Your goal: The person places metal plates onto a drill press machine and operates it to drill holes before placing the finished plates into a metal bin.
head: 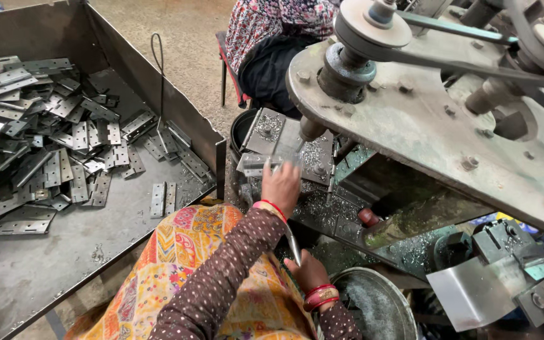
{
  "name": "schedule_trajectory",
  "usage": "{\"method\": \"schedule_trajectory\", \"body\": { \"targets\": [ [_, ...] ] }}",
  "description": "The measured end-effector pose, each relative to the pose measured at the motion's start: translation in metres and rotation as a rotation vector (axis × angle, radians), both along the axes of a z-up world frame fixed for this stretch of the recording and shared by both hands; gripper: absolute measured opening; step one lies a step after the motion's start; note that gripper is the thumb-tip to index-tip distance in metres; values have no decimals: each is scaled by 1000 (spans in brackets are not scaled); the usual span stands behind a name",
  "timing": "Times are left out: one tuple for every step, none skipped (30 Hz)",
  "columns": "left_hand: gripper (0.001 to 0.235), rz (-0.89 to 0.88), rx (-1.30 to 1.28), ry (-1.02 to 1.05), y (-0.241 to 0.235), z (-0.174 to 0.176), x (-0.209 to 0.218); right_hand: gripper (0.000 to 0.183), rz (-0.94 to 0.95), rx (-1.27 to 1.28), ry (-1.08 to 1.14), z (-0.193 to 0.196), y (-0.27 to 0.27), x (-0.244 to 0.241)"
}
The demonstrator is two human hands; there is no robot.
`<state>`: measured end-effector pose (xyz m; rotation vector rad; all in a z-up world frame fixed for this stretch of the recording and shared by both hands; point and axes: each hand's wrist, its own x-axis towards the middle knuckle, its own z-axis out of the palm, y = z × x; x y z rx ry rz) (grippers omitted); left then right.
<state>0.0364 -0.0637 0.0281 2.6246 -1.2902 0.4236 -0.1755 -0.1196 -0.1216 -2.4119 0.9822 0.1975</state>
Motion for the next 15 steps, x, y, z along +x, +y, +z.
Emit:
{"method": "schedule_trajectory", "body": {
  "targets": [
    [20,-23,-14,35,-3,-11,5,47,10,22,-16,1,-1,1],
    [22,-46,-28,69,-1,-21,11,47,21,44,-32,3,-2,0],
    [24,-74,-37,103,2,-29,17,47,27,71,-48,4,-2,0],
    [29,-4,-73,12,6,-34,26,49,17,64,-39,5,-4,2],
    [34,66,-103,-73,14,-37,36,51,5,64,-25,6,-3,1],
    [38,136,-132,-158,21,-36,43,53,-6,63,-11,5,-2,0],
    [47,162,-105,-88,28,-31,48,53,-11,60,-6,4,0,-2],
    [57,189,-77,-19,36,-25,52,52,-15,57,0,1,2,-4],
    [69,219,-56,45,40,-16,55,52,-16,47,0,-1,-2,-1],
    [70,179,32,91,44,-10,48,53,-5,34,-2,-4,-4,-1],
    [72,139,123,136,50,-8,32,54,6,23,-4,-9,-5,-1],
    [73,98,214,181,52,-8,17,56,18,13,-6,-13,-7,0],
    [66,61,118,131,48,-10,6,54,20,23,-21,-16,-10,0],
    [61,24,22,80,42,-13,-3,52,22,34,-36,-19,-13,1],
    [58,-18,-76,33,37,-17,-9,50,19,42,-46,-22,-13,-1]
  ]
}}
